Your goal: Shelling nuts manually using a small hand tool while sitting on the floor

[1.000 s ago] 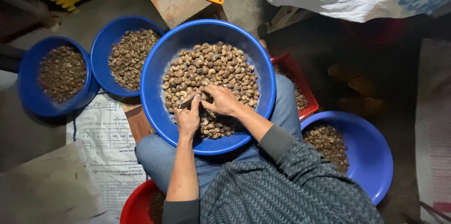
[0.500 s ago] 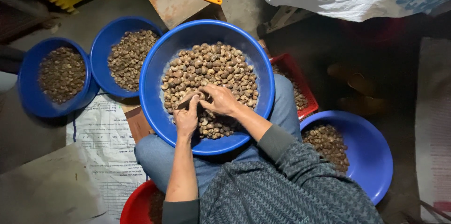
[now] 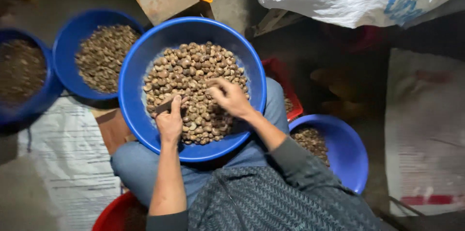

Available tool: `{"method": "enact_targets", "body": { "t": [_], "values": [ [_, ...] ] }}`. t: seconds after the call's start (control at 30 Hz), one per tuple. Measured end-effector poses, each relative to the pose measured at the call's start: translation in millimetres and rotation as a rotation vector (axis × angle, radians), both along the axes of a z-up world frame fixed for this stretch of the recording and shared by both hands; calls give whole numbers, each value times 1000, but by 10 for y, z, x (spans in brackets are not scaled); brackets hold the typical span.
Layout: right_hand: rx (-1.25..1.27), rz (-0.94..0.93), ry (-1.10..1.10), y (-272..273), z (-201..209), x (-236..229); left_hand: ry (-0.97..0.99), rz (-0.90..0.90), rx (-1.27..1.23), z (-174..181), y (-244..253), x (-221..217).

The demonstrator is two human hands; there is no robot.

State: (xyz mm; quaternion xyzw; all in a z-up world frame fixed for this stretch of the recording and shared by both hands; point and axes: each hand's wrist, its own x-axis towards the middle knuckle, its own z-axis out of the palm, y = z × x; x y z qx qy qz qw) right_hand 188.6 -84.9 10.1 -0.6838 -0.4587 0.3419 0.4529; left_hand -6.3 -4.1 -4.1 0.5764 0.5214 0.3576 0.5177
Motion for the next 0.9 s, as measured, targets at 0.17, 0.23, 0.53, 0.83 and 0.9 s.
{"method": "enact_targets", "body": {
  "t": [0.17, 0.23, 0.53, 0.83, 0.9],
  "values": [
    [127, -437, -37, -914, -118, 636, 46, 20, -101, 94, 16, 18],
    [140, -564, -77, -1310, -325, 911, 56, 28, -135, 78, 24, 65],
    [-726, -586, -306, -3516, -2174, 1561, 5, 78, -146, -40, 14, 97],
    [-345, -728, -511, -2680, -1417, 1552, -13, 62, -147, -180, 25, 116],
    [67, -592, -558, -1990, -672, 1300, -60, 60, -107, -38, -10, 85]
  ]
}}
